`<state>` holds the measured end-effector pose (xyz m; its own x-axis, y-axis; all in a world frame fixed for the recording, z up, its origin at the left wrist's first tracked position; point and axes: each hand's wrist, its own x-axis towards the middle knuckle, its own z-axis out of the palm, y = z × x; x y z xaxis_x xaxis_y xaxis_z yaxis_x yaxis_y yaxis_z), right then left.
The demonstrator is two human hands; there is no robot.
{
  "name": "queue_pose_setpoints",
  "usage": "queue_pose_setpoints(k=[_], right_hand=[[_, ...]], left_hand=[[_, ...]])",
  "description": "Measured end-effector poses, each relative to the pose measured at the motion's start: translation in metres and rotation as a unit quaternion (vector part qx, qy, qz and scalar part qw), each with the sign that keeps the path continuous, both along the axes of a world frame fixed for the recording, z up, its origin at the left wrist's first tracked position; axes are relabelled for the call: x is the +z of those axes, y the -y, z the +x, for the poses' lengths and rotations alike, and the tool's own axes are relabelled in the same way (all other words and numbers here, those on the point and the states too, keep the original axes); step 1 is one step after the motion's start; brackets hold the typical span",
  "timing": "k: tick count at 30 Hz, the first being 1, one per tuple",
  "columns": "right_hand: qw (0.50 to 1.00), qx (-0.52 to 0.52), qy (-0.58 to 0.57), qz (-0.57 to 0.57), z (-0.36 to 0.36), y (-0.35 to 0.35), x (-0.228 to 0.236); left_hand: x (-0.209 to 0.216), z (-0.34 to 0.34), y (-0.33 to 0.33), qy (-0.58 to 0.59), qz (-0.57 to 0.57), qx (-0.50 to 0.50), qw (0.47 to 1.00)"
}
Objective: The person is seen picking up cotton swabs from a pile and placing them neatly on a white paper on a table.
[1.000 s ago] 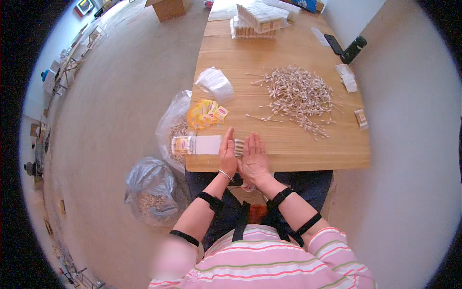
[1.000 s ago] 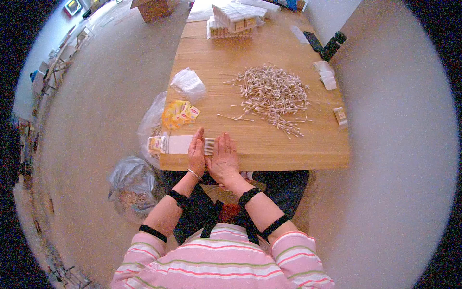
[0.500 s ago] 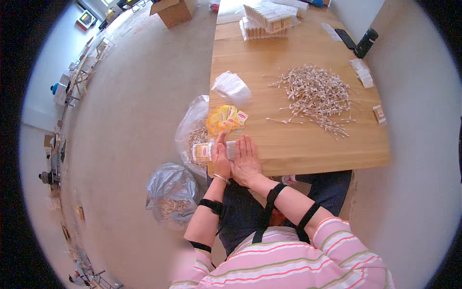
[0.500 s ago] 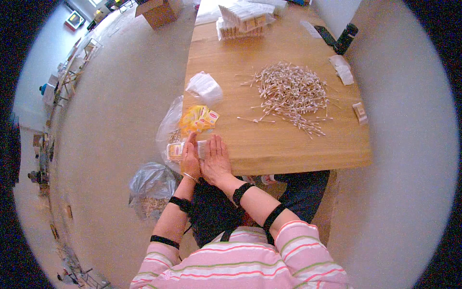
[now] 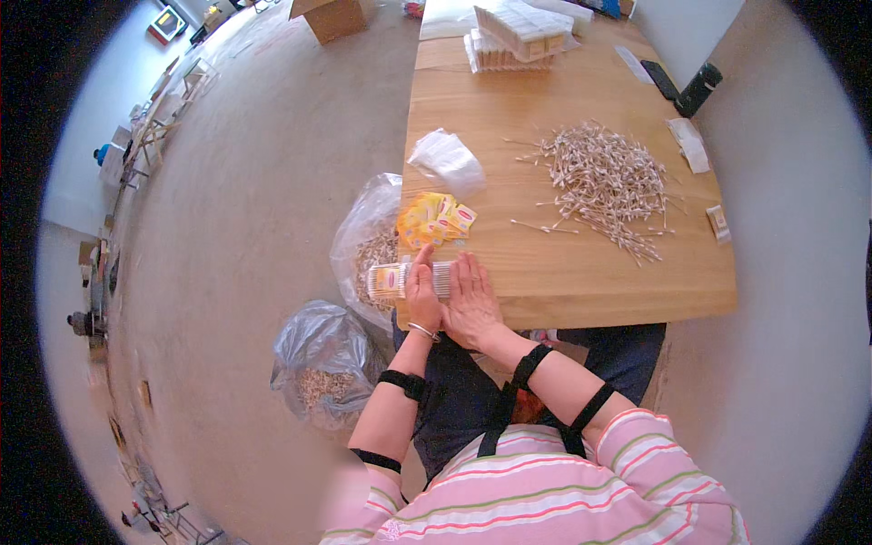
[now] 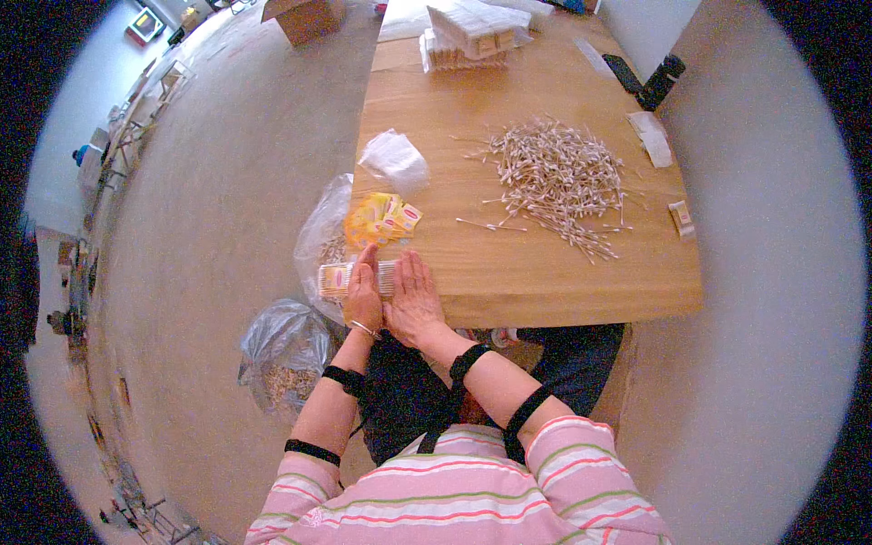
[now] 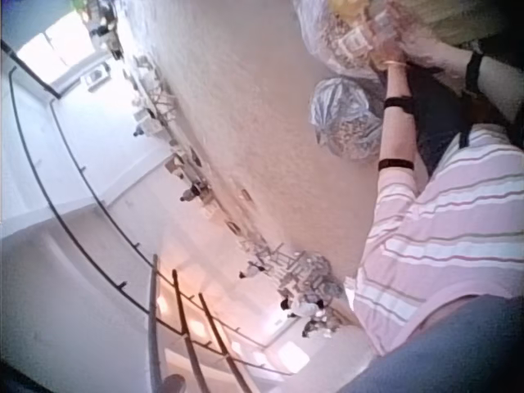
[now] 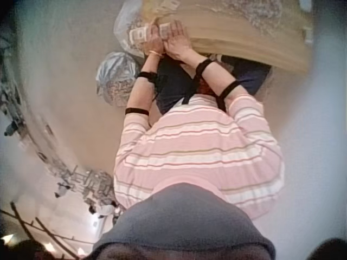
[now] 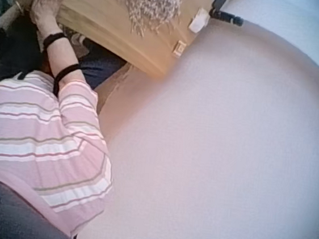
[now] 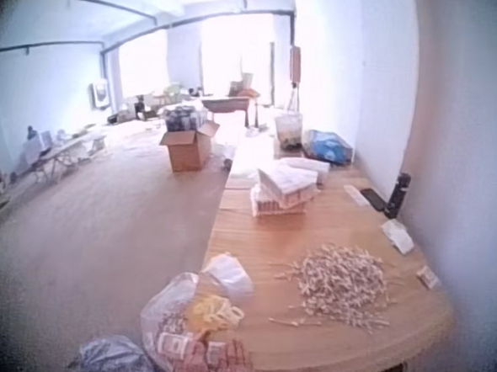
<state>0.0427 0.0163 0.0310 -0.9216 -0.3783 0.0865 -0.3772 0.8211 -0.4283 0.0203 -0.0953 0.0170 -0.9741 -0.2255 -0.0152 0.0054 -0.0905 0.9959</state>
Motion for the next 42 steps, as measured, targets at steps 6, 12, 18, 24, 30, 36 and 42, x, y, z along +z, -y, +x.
queue_pose_setpoints(k=[6, 12, 18, 24, 30, 36, 42], right_hand=[[0.997, -0.008, 0.050, 0.049, 0.001, 0.007, 0.004], [0.999, -0.027, 0.020, 0.023, 0.003, 0.016, 0.002], [0.999, -0.018, 0.026, 0.043, 0.001, 0.031, 0.002], [0.999, -0.014, 0.027, 0.035, -0.001, 0.053, 0.000], [0.999, -0.009, 0.020, 0.043, 0.002, 0.059, 0.004], [1.000, -0.013, -0.007, 0.021, 0.001, 0.072, 0.001], [0.998, -0.013, -0.017, -0.066, -0.004, 0.067, 0.000]], left_hand=[[0.027, 0.004, 0.014, -0.003, -0.199, -0.016, 0.980], [-0.001, 0.000, 0.093, -0.036, -0.460, 0.095, 0.882], [-0.032, -0.008, 0.110, 0.072, -0.327, 0.050, 0.941], [-0.030, -0.007, 0.111, 0.136, -0.030, 0.013, 0.990], [-0.031, -0.007, 0.112, 0.139, 0.033, 0.013, 0.990], [-0.037, -0.010, 0.112, 0.102, -0.018, 0.011, 0.995], [-0.025, -0.009, 0.110, 0.121, 0.038, 0.012, 0.992]])
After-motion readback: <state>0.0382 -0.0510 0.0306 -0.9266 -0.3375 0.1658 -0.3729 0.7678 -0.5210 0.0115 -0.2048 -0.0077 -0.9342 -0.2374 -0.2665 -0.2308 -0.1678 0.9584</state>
